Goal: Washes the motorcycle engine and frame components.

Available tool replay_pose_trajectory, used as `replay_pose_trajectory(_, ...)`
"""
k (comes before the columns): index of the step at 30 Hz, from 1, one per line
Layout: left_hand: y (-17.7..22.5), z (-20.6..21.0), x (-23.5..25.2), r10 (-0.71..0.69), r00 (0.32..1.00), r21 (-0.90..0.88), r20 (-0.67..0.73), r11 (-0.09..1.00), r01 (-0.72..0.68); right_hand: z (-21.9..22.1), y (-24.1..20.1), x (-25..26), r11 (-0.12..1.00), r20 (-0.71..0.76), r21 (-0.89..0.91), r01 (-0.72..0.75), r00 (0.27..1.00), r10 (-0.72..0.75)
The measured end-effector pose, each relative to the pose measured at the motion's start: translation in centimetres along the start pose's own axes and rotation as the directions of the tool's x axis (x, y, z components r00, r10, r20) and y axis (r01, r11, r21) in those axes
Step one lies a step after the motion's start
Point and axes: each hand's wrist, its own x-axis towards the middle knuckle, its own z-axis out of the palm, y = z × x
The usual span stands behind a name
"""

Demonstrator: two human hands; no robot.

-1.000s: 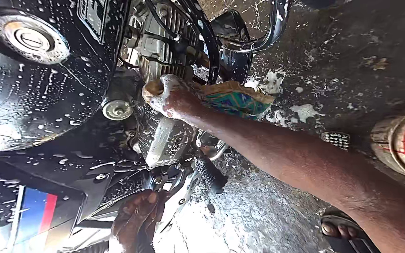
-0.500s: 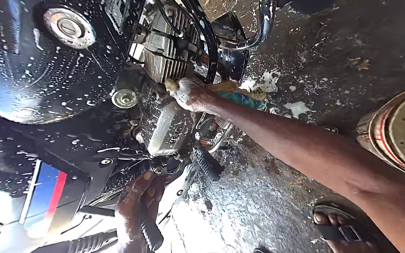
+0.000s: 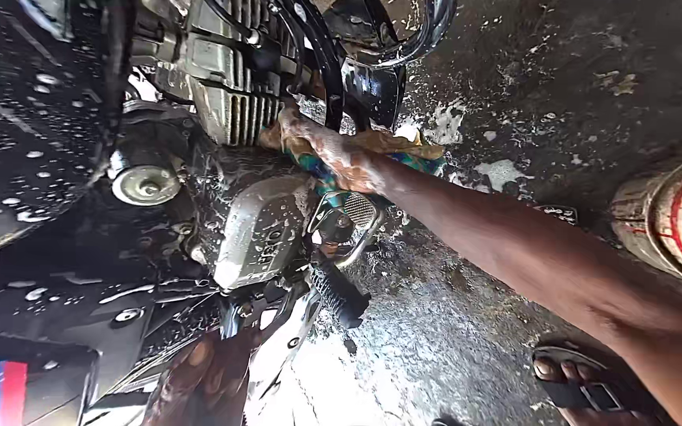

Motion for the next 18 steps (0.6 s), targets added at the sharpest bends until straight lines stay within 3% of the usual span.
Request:
replay_pose_trajectory(5, -0.5, 0.2, -0.1, -0.003, 0.997, 0.032, -0.075, 0.999, 0.005, -0.7, 0.0, -0.2, 0.997, 0.098, -0.03, 0.074, 0.993, -0.071)
replay_pose_trajectory(8, -0.4, -0.1, -0.1, 0.0, 0.999, 0.062, -0.047, 0.998, 0.003, 1.0, 0.0, 3.1, 0.995, -0.009, -0.011, 0.095, 0.995, -0.095)
replay_pose_trajectory(11, -0.3, 0.2, -0.1, 0.019, 0.999, -0.013, -0.033, 1.0, -0.02, 1.9, 0.8, 5.5, 0.972, -0.114, -0.08, 0.22, 0.967, -0.228)
replay_pose_trajectory(14, -0.4, -0.3, 0.0, 0.021, 0.997, -0.095, 0.076, 0.995, -0.014, 2.2, 0.5, 4.3, 0.942, -0.089, -0.288, 0.17, 0.975, -0.203)
replay_pose_trajectory(15, -0.4, -0.3, 0.0, 0.027, 0.996, -0.09, 0.084, 0.996, -0.019, 1.9, -0.1, 2.7, 0.9, 0.002, -0.42, 0.12, 0.991, -0.132)
replay_pose_trajectory(18, -0.3, 0.2, 0.2, 0.051, 0.996, -0.043, 0.073, 0.998, -0.048, 1.9, -1.8, -0.5, 0.636, 0.166, -0.755, 0.157, 0.985, -0.046)
